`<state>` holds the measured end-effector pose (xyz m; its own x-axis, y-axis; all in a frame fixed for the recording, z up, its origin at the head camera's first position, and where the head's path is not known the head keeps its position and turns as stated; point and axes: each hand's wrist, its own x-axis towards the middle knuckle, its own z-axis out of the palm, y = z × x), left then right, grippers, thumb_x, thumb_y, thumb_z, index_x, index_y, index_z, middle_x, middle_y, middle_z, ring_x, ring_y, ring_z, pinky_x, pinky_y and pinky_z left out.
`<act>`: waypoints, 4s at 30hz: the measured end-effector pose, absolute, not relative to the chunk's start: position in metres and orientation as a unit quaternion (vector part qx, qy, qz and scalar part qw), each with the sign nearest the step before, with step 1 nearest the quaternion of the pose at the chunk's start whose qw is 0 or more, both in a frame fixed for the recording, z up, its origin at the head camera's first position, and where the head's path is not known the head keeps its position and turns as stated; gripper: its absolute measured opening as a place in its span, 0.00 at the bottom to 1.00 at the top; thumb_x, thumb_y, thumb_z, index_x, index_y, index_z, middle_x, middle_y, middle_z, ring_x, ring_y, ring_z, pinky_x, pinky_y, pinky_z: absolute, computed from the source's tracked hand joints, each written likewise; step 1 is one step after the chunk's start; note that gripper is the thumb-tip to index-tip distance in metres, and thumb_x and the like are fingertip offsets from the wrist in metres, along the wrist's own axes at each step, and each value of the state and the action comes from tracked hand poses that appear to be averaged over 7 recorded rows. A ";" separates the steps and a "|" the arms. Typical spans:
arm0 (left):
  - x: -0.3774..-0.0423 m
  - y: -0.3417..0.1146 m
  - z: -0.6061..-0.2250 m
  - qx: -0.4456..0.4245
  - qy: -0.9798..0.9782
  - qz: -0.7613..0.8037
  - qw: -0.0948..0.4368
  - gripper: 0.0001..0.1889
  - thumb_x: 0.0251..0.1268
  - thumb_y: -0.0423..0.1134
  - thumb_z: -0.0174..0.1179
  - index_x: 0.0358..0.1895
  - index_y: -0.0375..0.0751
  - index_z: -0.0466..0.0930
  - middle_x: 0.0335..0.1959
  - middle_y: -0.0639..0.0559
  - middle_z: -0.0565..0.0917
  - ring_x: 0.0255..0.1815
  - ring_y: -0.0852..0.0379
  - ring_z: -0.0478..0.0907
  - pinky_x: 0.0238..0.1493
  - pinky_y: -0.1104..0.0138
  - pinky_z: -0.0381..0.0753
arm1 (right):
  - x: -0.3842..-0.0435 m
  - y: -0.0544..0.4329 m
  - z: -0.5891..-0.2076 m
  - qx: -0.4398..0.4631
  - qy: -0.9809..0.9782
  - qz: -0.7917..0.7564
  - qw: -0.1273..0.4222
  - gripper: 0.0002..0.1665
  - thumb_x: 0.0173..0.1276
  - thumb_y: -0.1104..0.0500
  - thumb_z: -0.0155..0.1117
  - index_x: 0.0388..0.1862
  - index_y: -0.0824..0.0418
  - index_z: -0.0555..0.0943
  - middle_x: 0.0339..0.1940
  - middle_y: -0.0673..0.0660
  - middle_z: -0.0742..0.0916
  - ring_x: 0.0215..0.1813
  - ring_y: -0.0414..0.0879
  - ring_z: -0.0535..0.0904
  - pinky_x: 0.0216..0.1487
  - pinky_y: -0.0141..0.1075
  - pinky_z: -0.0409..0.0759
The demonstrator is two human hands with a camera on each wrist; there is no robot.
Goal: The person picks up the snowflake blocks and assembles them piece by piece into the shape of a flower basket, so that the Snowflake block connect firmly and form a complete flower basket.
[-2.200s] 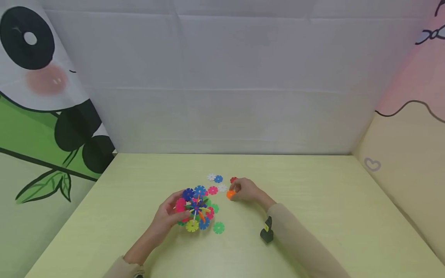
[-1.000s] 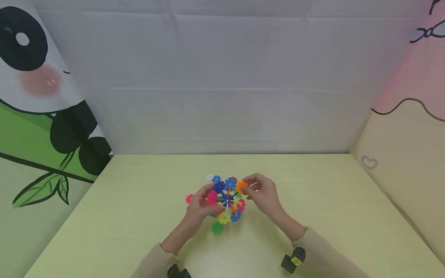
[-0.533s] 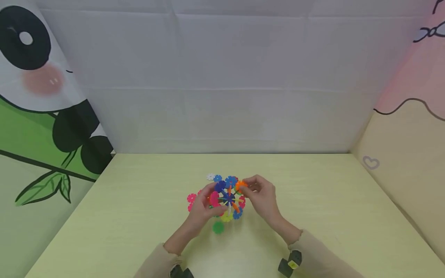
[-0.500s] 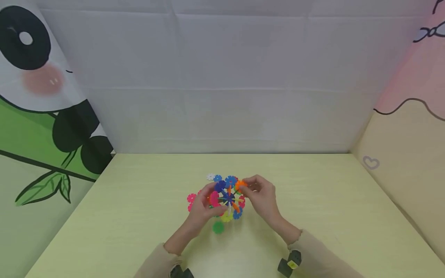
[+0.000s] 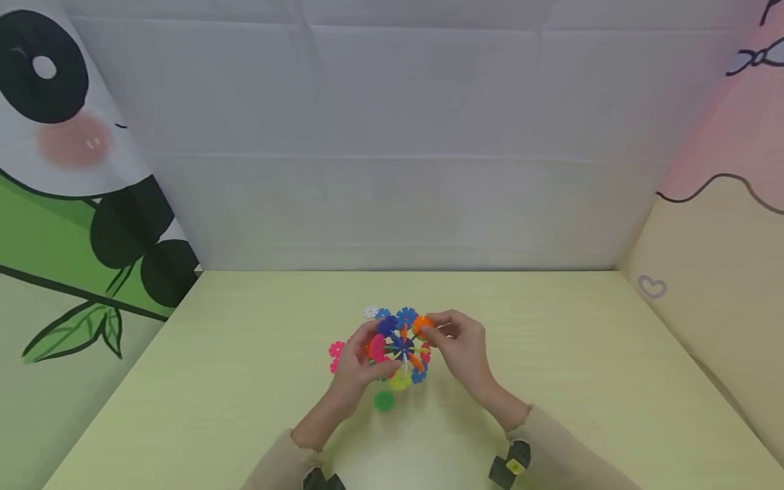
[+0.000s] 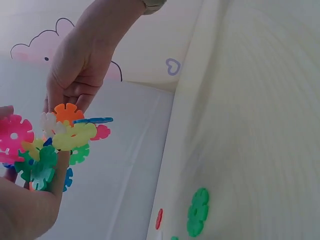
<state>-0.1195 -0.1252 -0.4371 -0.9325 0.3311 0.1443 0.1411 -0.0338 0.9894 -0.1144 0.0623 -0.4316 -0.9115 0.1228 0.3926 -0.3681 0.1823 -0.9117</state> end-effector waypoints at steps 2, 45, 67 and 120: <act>-0.123 -0.128 -0.436 0.177 0.699 0.689 0.074 0.32 0.63 0.29 0.60 0.71 0.36 0.63 0.70 0.36 0.68 0.71 0.42 0.67 0.54 0.75 0.81 | -0.119 0.066 -0.430 0.095 -0.741 0.639 0.187 0.10 0.62 0.71 0.68 0.42 0.74 0.83 0.39 0.72 0.88 0.32 0.43 0.88 0.38 0.28 0.86; -0.118 -0.236 -0.448 0.053 0.773 0.625 0.095 0.33 0.65 0.32 0.60 0.73 0.40 0.61 0.74 0.33 0.64 0.62 0.45 0.78 0.45 0.71 0.84 | -0.246 0.077 -0.483 0.085 -0.877 0.470 -0.045 0.21 0.65 0.64 0.68 0.56 0.69 0.78 0.48 0.65 0.82 0.39 0.48 0.79 0.35 0.33 0.83; -0.118 -0.212 -0.448 0.107 0.747 0.647 0.108 0.34 0.64 0.32 0.61 0.73 0.36 0.60 0.71 0.31 0.66 0.62 0.46 0.78 0.49 0.70 0.85 | -0.248 0.075 -0.485 0.117 -0.925 0.360 -0.040 0.17 0.58 0.65 0.72 0.46 0.69 0.83 0.42 0.62 0.86 0.44 0.48 0.79 0.49 0.39 0.80; -0.122 -0.130 -0.445 0.267 0.716 0.644 0.027 0.28 0.64 0.30 0.62 0.67 0.33 0.68 0.56 0.26 0.77 0.50 0.59 0.82 0.48 0.74 0.84 | -0.108 0.064 -0.430 0.108 -0.780 0.597 0.155 0.12 0.62 0.71 0.68 0.45 0.68 0.84 0.38 0.66 0.88 0.34 0.50 0.86 0.37 0.25 0.84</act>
